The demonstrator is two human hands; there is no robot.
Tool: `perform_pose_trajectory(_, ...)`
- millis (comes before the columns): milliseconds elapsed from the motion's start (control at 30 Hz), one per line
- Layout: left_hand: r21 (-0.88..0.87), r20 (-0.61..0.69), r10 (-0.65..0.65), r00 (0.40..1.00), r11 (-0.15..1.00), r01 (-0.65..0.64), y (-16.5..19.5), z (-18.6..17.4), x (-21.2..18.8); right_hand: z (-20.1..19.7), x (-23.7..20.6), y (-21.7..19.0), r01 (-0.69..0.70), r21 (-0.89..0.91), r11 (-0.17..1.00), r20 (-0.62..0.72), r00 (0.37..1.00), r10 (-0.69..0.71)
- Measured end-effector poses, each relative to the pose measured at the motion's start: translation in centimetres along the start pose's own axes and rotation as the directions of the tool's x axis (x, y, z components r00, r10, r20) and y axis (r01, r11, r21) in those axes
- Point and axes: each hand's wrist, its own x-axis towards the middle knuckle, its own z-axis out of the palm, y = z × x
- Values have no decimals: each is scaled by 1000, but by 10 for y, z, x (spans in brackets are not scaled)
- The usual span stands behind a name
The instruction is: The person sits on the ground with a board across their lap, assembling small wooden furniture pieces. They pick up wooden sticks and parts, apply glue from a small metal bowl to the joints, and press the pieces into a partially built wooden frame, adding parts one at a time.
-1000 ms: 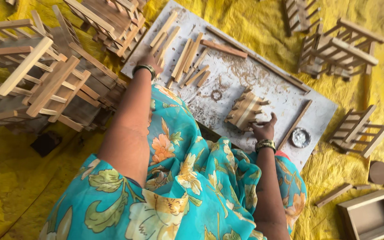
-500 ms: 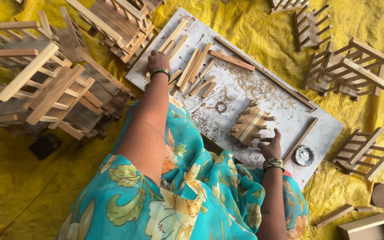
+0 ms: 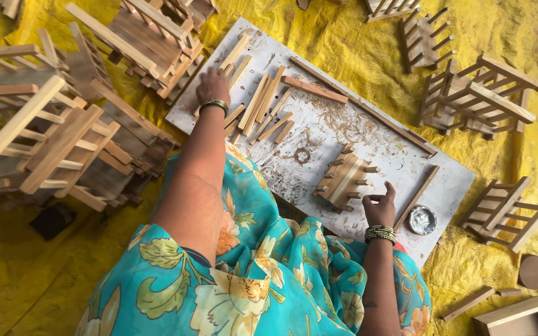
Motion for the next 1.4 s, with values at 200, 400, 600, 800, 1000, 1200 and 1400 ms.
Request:
perform_pose_trajectory(200, 177, 117, -3, 993, 984, -18, 21, 24, 6, -11, -2, -8, -44, 57, 997, -69, 996, 48)
perform_pose_trajectory(400, -407, 78, 205, 976, 900, -156, 58, 35, -15, -11, -7, -28, -38, 244, 969, -107, 992, 66)
perform_pose_trajectory(600, -443, 300, 475, 827, 837, -321, 131, 75, -136, -5, -11, -37, -2, 198, 980, -158, 987, 34)
perform_pose_trajectory(800, -345, 230, 581, 781, 799, -493, 141, 95, -168, -6, -13, -38, 3, 169, 986, -156, 987, 24)
perform_pose_trajectory(1000, -370, 323, 569, 756, 811, -453, 140, 108, -162, -2, -11, -39, 13, 187, 982, -135, 991, 13)
perform_pose_trajectory(1200, -370, 372, 542, 754, 831, -415, 152, 96, -153, -5, -10, -35, -10, 149, 989, -140, 990, 31)
perform_pose_trajectory(1400, -851, 51, 549, 834, 461, -251, 152, -11, -156, -5, -9, -32, 49, 212, 976, -248, 969, 5)
